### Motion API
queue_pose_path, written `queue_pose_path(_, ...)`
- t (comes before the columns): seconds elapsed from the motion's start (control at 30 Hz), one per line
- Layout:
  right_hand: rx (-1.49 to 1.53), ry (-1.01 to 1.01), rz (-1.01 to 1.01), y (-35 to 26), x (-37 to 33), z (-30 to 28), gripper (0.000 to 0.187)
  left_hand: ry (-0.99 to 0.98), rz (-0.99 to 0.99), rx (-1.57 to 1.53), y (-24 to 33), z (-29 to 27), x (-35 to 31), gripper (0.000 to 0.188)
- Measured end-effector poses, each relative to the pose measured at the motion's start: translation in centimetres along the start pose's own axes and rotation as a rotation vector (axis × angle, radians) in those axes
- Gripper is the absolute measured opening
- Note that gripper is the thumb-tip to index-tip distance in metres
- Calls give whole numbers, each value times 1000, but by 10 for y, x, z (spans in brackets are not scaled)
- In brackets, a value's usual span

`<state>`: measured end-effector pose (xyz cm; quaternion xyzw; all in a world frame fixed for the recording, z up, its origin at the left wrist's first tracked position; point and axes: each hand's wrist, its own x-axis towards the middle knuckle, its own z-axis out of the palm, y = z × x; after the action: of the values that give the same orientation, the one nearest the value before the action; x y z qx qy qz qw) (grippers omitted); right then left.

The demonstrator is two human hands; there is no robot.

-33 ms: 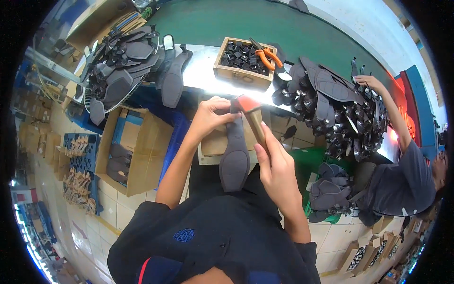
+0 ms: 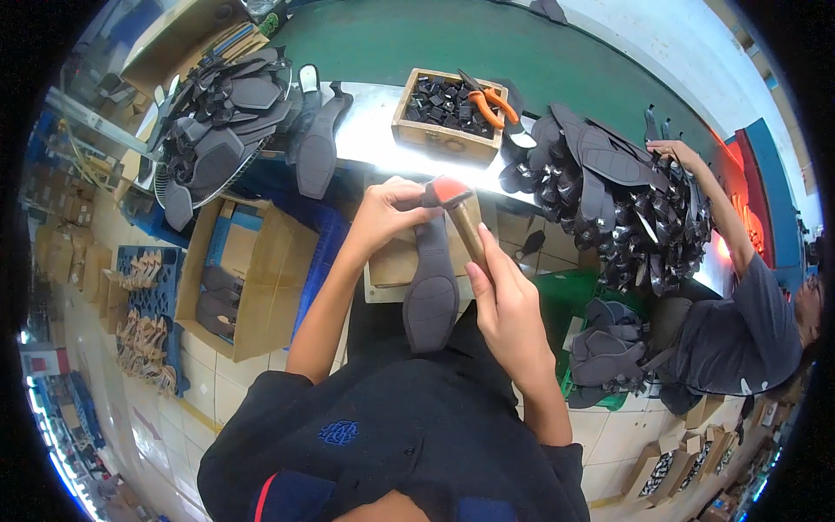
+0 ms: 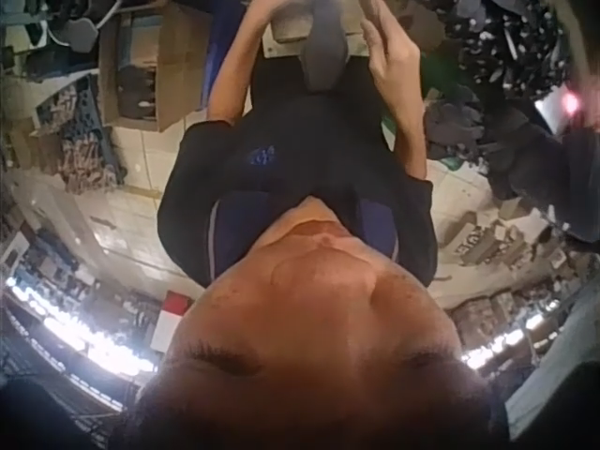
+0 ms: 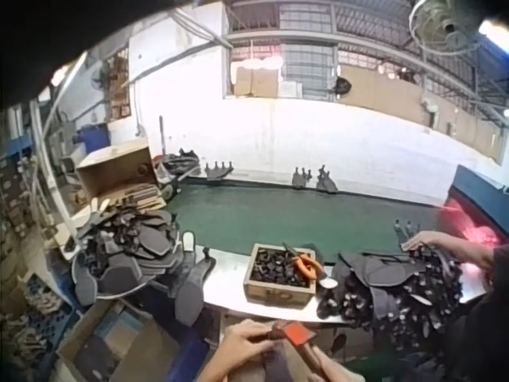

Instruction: Assembling shoe components by nailing and hammering them onto a last.

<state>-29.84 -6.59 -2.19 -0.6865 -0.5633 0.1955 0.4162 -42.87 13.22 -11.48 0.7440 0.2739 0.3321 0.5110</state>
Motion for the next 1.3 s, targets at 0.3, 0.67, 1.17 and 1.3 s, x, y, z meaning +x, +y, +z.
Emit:
queue_pose_path(0.3, -76, -71, -7, 1, 3, 6, 43, 8, -55, -69, -2, -3, -3, 32)
queue_pose_path(0.67, -87, -72, -2, -6, 1, -1, 39, 8, -70, -58, 0, 0, -3, 33)
queue_pose_path(1.17, 639, 109, 173, 27, 17, 44, 36, 155, 225, 84, 5, 6, -14, 41)
queue_pose_path(1.3, 699, 248, 206, 63, 27, 87, 32, 84, 212, 63, 4, 5, -10, 31)
